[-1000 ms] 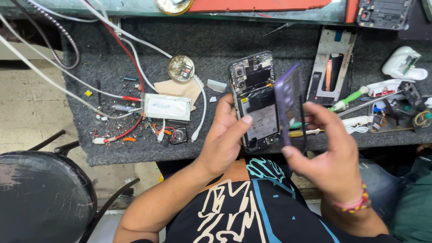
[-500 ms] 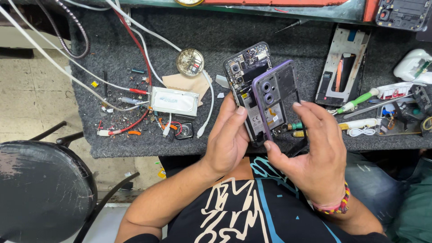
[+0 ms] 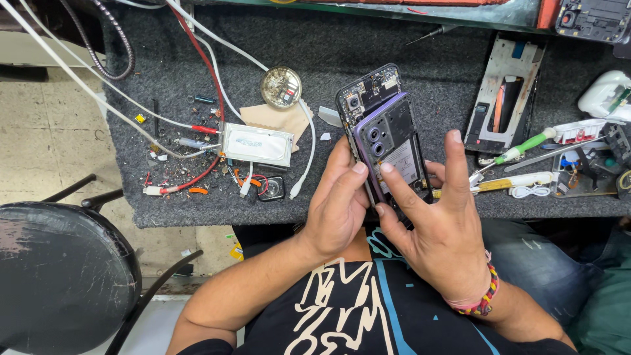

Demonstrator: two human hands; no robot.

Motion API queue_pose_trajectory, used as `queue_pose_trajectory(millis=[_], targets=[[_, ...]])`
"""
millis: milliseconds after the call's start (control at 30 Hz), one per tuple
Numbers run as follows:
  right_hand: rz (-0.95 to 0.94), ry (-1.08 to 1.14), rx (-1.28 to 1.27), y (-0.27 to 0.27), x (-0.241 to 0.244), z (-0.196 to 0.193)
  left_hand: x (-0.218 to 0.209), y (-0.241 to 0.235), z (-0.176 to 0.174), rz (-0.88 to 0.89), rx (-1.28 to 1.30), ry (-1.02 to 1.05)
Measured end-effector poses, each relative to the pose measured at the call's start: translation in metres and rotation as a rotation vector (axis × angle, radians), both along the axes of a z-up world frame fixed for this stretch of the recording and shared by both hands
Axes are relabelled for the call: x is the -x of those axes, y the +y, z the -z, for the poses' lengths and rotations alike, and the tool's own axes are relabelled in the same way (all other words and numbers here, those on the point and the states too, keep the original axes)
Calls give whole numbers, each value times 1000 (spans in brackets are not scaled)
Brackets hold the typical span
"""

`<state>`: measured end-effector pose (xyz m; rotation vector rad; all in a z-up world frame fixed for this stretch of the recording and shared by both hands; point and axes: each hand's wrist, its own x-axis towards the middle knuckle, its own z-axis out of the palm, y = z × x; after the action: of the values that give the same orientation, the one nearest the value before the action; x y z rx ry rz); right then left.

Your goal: The person uses tweezers and a screwdriver to remove a ribbon cable from a purple smartphone, then reassembles the device by aligning the back cover and tightening screws. The phone is handled and inspected throughout the process.

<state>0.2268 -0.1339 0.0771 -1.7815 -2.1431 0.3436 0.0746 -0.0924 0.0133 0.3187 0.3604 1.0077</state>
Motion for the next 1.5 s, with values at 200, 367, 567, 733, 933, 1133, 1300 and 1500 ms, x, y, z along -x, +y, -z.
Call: queue_pose_trajectory(millis=[200, 367, 567, 733, 933, 1133, 1300, 1500], targets=[[7, -53, 28, 1, 1, -4, 0, 1, 0, -5, -36, 11], [6, -95, 20, 2, 2, -7, 1, -1, 1, -4, -18, 12], [53, 23, 13, 6, -1, -12, -1, -2, 2, -28, -45, 17], [67, 9, -74, 11, 5, -9, -1, -2, 1, -13, -61, 26], [108, 30, -100, 13, 8, -11, 1, 0, -4, -18, -63, 14], [115, 59, -145, 17, 3, -11, 2, 3, -10, -8, -131, 36], [183, 125, -289, 13, -8, -20, 1, 3, -14, -1, -137, 59], [137, 96, -222, 10, -6, -23, -1, 2, -13, -12, -114, 29]])
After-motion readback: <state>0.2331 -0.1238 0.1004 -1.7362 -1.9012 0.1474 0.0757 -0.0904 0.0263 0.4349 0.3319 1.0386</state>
